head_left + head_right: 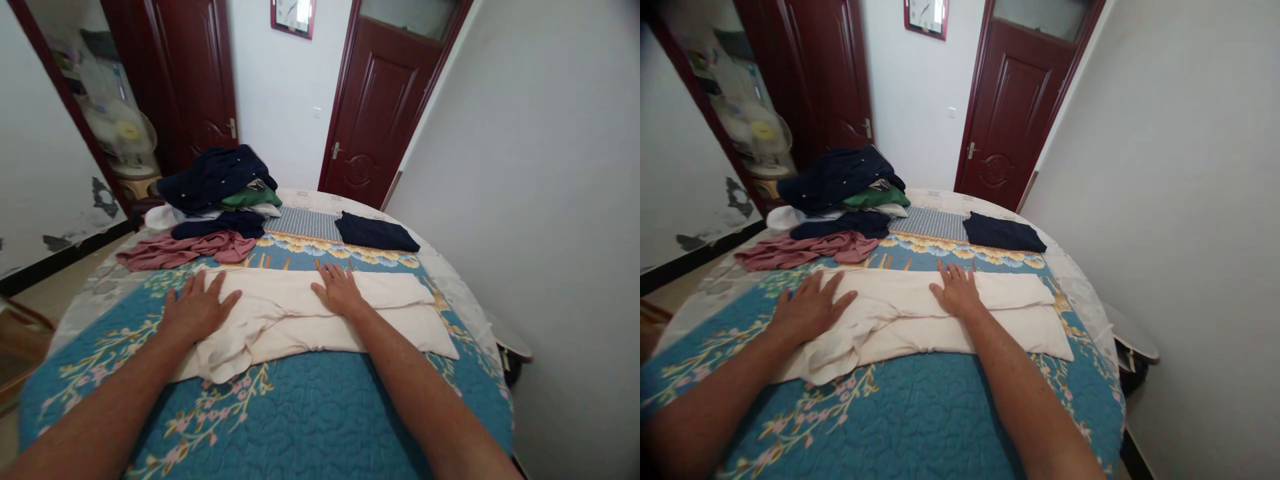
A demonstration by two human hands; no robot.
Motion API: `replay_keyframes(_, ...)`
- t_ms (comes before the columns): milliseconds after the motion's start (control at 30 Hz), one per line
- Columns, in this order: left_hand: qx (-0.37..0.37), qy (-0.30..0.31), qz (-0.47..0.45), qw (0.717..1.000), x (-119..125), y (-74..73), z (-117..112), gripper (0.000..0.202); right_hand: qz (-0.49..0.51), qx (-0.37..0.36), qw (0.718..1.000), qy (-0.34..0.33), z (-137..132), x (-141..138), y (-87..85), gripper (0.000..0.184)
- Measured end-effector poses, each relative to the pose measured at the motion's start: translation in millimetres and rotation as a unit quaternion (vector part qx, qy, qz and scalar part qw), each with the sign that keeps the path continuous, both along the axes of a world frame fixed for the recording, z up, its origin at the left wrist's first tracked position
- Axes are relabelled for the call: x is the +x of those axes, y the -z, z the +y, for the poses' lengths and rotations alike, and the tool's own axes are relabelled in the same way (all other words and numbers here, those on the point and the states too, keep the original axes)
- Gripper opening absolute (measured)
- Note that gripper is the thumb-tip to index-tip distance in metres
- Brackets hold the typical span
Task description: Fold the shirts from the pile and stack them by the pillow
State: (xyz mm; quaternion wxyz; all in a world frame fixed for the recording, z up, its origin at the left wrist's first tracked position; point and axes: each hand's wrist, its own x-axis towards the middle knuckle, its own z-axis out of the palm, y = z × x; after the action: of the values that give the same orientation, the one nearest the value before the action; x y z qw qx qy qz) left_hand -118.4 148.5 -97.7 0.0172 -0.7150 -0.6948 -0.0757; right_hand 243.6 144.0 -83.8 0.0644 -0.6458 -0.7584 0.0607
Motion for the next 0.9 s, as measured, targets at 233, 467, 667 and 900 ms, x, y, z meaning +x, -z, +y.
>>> replay_keyframes(233,0.021,-0.011,0.06,0.998,-8.6,15.5,14.8,0.087,-0.053,0.01,0.987,0.15,-24.6,139.1,5.5,0.075)
replay_keyframes(467,0.014,-0.001,0.05,0.999,-4.0,7.3,6.2,0.09,-0.093,0.027,0.959,0.266,-49.9,245.2,19.5,0.07)
replay_keyframes(667,0.031,-0.004,0.011,0.999,3.9,-6.6,-4.9,0.084,-0.084,0.073,0.948,0.297,-55.3,254.8,27.5,0.068)
replay_keyframes(900,0.157,0.208,-0.096,0.961,3.9,-19.4,-13.2,0.046,-0.078,0.208,0.96,0.169,-81.6,172.6,4.5,0.055)
